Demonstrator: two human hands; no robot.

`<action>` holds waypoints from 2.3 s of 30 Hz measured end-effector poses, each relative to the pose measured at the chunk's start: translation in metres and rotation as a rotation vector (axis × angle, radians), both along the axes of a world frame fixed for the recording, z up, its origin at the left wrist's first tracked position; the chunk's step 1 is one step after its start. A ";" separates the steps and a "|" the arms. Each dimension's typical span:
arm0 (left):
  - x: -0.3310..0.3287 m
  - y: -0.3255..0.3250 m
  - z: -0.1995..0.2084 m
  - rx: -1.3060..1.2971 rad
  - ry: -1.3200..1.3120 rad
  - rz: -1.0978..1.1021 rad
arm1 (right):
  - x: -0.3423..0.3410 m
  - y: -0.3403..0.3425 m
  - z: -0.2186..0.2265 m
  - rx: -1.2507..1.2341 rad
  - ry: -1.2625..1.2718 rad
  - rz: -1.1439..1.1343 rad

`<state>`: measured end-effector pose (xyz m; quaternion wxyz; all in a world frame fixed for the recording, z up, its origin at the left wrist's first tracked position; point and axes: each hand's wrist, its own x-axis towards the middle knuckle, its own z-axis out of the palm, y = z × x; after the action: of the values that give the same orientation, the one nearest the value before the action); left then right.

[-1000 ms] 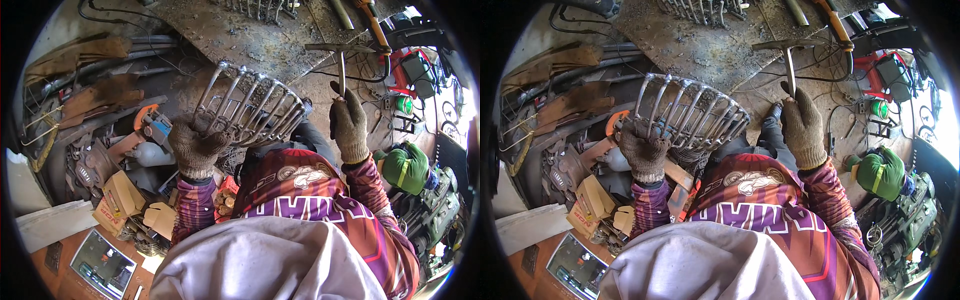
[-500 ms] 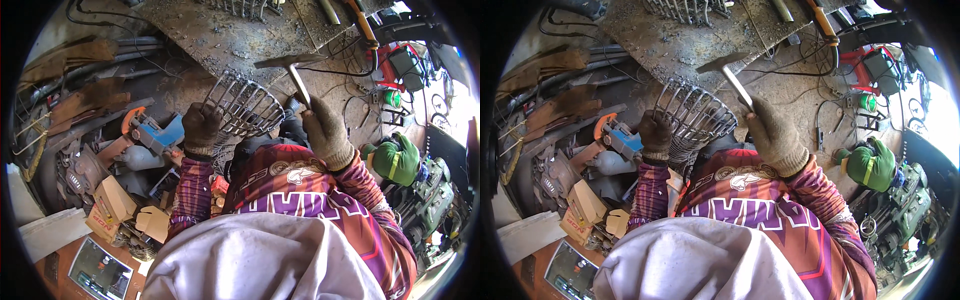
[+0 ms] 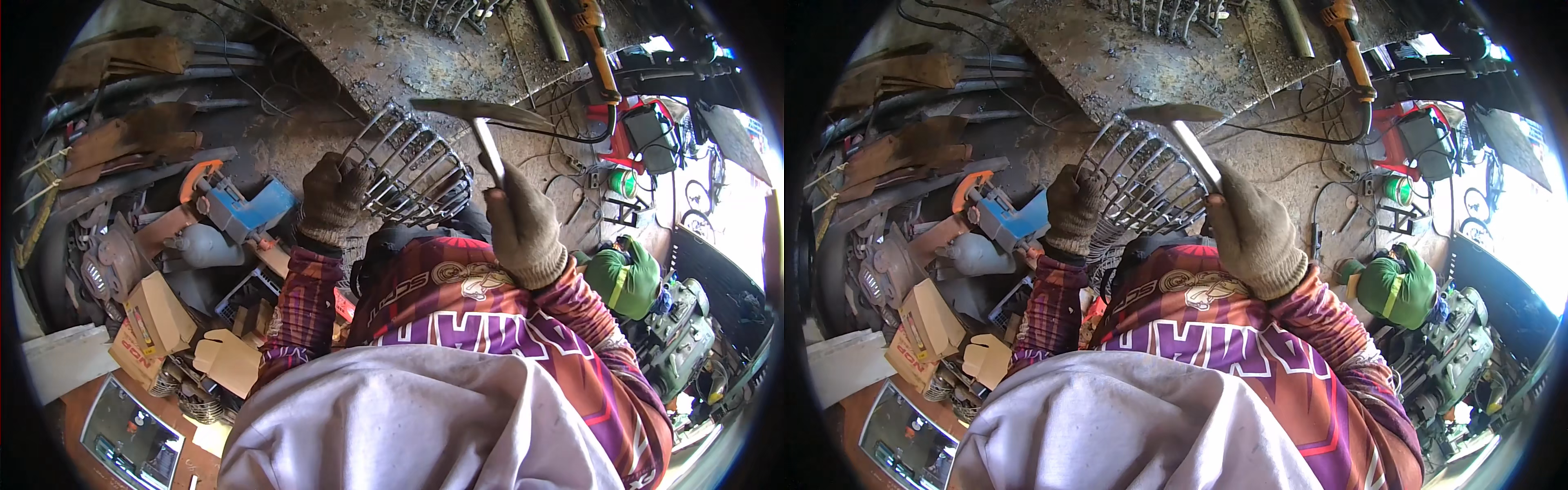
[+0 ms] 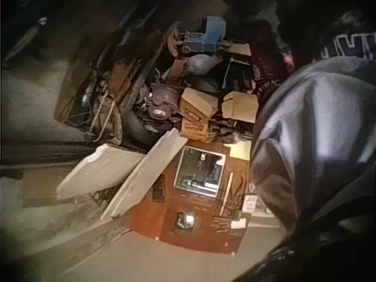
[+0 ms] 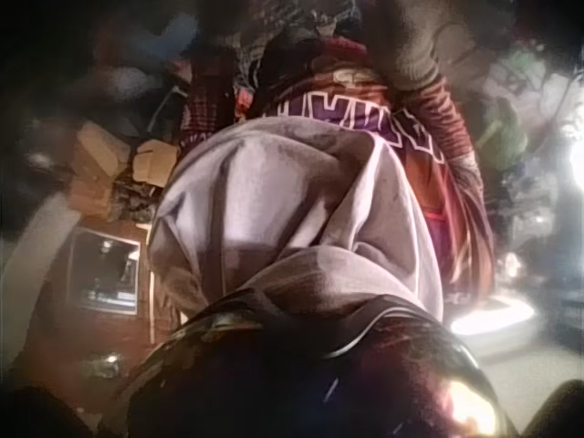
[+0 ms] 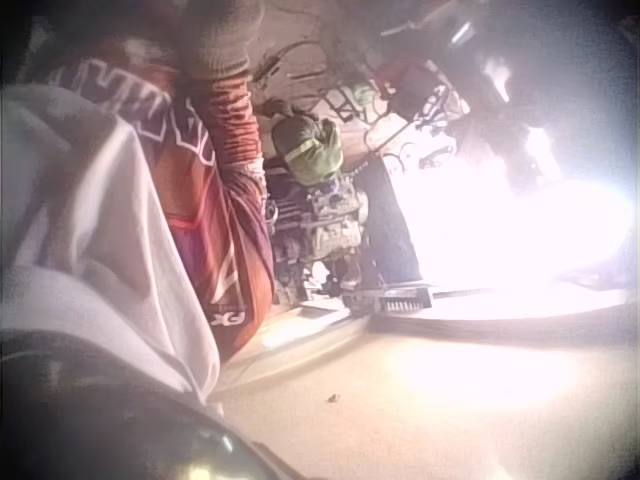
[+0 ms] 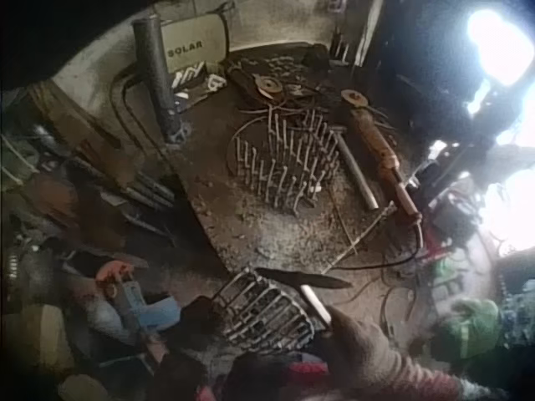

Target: The person performs welding on a metal wire cage structure using a welding tool, then uses a hammer to strike the welded joints on a workbench.

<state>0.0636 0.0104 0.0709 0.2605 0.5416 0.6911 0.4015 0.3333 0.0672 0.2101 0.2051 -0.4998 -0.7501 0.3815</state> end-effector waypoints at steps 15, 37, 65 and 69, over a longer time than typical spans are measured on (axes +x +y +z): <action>0.000 -0.004 0.000 -0.002 -0.088 0.040 | -0.004 0.003 -0.010 0.122 -0.186 0.051; 0.001 0.000 0.015 -0.027 -0.037 0.039 | 0.002 0.000 -0.019 0.130 -0.179 0.021; -0.005 0.027 0.157 -0.188 0.365 0.010 | 0.032 0.008 -0.053 -0.526 0.429 -0.487; -0.003 0.027 0.153 -0.190 0.278 0.038 | 0.035 0.010 -0.053 -0.538 0.379 -0.465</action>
<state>0.0610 0.0374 0.2238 0.2046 0.5516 0.7656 0.2604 0.3685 0.0770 0.1575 0.2824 -0.6129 -0.4391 0.5931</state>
